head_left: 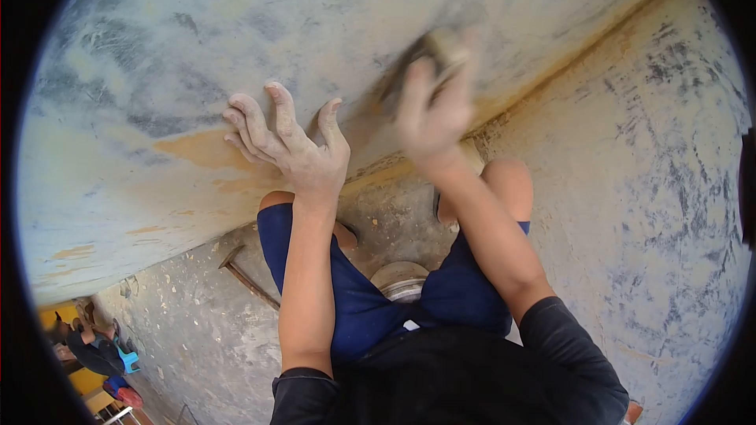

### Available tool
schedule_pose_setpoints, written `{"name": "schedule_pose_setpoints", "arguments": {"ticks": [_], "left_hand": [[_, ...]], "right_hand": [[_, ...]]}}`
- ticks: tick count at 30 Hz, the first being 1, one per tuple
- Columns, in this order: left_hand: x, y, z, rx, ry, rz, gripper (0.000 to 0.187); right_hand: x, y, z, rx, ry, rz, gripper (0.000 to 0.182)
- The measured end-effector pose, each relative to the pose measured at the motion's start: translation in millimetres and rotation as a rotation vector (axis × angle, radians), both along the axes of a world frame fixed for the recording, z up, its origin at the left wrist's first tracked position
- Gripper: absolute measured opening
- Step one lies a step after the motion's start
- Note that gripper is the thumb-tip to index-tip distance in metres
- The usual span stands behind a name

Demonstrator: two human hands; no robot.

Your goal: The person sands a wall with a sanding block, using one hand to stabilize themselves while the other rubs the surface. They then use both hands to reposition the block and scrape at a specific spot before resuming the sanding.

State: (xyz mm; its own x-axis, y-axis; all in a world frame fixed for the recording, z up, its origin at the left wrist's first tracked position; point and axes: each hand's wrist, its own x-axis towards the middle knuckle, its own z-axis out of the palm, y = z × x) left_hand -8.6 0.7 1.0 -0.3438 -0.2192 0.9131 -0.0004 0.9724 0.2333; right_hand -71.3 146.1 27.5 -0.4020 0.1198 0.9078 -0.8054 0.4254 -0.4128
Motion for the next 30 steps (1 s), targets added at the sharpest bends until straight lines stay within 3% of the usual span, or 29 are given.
{"name": "schedule_pose_setpoints", "arguments": {"ticks": [1,3,4,6,7,9,11,13,16,18,20,21,22,23,28,30], "left_hand": [[0.3,-0.3,1.3,0.006,0.0,-0.008,0.075],[7.4,-0.6,-2.8,0.016,-0.025,-0.021,0.075],[5.7,-1.1,-2.6,0.013,-0.017,-0.022,0.075],[1.8,-1.1,-1.3,0.009,0.0,-0.022,0.075],[1.5,-1.1,-2.5,0.007,0.0,-0.015,0.075],[3.4,-0.1,-3.0,0.005,-0.002,-0.016,0.075],[3.1,-0.7,-2.5,-0.001,-0.001,-0.018,0.075],[2.3,-2.6,-1.1,-0.004,-0.005,-0.012,0.075],[3.2,-1.5,-2.3,-0.004,-0.002,-0.011,0.076],[0.6,-1.3,-2.1,-0.004,0.007,-0.003,0.076],[1.8,-1.1,-3.1,-0.005,0.004,-0.001,0.076],[2.3,1.1,-2.5,-0.004,0.006,-0.008,0.076],[1.2,1.0,-0.7,-0.006,0.006,-0.006,0.075],[3.7,-0.1,-0.9,-0.008,-0.005,-0.001,0.075],[2.0,-1.9,-2.7,-0.002,0.007,-0.006,0.073],[3.6,1.0,-3.4,0.002,0.004,-0.007,0.073]], "right_hand": [[-4.7,4.3,22.3,-0.001,-0.001,0.01,0.062],[-10.2,19.7,59.2,-0.409,-0.191,0.1,0.063],[-13.1,17.0,52.3,-0.408,-0.19,0.1,0.063],[-18.8,6.1,22.1,-0.162,0.102,-0.077,0.061],[-11.3,0.0,0.8,-0.163,0.105,-0.076,0.061],[14.4,-6.2,-35.3,0.058,-0.154,0.02,0.056],[6.7,3.9,9.6,0.024,-0.194,0.064,0.055],[-9.9,20.1,55.2,-0.247,-0.1,0.022,0.056],[-3.0,13.3,57.3,-0.391,-0.217,0.154,0.056],[2.7,-4.6,-1.0,-0.097,-0.086,-0.011,0.053],[19.5,-9.9,-23.6,-0.024,-0.176,0.038,0.053],[23.7,-9.3,-26.5,0.053,-0.261,0.086,0.053],[0.7,-5.2,-3.7,-0.017,-0.004,-0.012,0.063],[-1.5,-4.2,4.2,-0.016,-0.003,-0.002,0.063],[-3.3,4.2,23.3,-0.229,-0.111,0.011,0.052],[20.3,-9.7,3.0,-0.145,-0.212,0.051,0.049]]}}
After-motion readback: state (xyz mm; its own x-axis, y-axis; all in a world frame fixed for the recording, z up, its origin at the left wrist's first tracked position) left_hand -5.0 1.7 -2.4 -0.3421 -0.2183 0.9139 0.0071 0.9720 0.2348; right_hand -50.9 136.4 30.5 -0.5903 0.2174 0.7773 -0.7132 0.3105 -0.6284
